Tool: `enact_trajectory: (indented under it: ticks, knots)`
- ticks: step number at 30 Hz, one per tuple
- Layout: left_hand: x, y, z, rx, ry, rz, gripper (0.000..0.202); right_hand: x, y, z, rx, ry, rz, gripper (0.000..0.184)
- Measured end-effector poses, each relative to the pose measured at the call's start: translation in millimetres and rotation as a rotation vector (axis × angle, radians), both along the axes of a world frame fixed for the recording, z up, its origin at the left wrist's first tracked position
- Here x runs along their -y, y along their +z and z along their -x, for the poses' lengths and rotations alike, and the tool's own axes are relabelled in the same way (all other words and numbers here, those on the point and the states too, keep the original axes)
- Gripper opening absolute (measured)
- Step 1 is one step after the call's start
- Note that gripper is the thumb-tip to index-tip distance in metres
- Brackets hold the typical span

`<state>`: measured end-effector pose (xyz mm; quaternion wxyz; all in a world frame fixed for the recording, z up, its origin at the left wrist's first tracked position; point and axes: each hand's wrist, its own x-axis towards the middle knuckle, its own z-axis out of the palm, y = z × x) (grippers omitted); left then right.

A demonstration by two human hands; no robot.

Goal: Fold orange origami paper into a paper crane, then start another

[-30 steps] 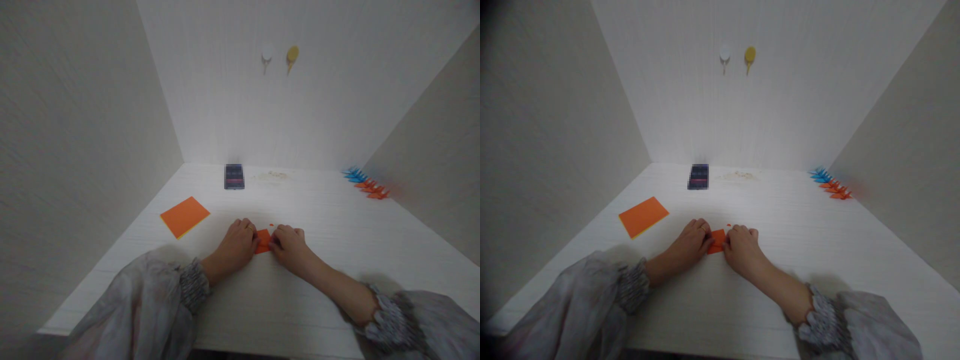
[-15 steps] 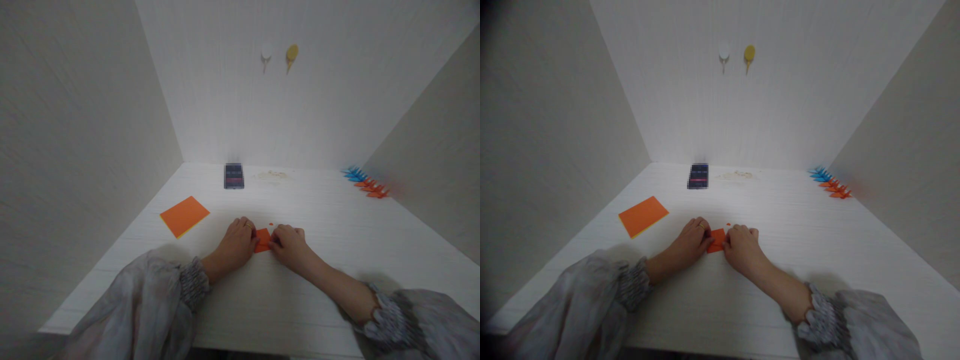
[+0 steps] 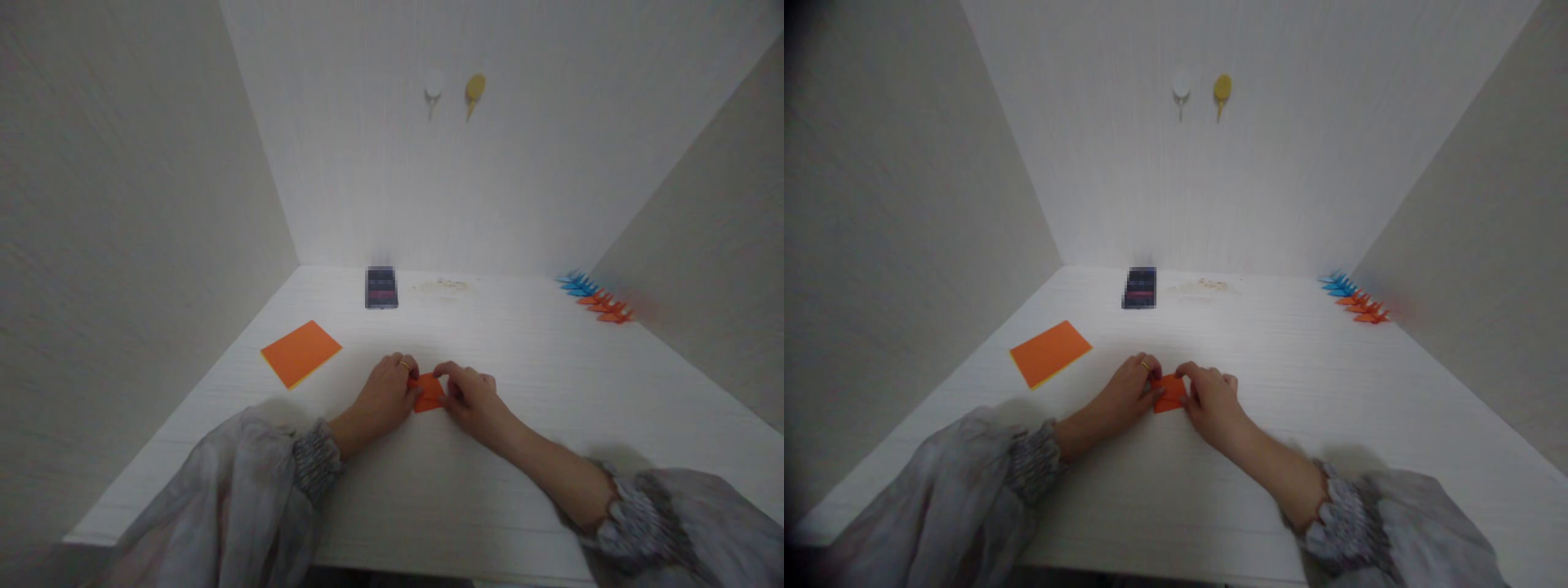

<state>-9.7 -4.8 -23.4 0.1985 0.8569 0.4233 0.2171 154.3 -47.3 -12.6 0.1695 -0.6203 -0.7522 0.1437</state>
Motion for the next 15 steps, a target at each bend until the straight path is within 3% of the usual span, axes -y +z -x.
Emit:
enact_trajectory:
  ticks: [7, 15]
  knots:
    - [1.7, 2.9, -0.9, -0.002, 0.017, 0.023, 0.012, 2.5, 5.5, -15.2, 0.159, 0.429, -0.159, 0.036]
    - [2.3, 4.5, -0.9, -0.006, 0.006, 0.036, 0.010, 0.2, 19.0, -18.4, 0.292, 0.596, -0.183, 0.033]
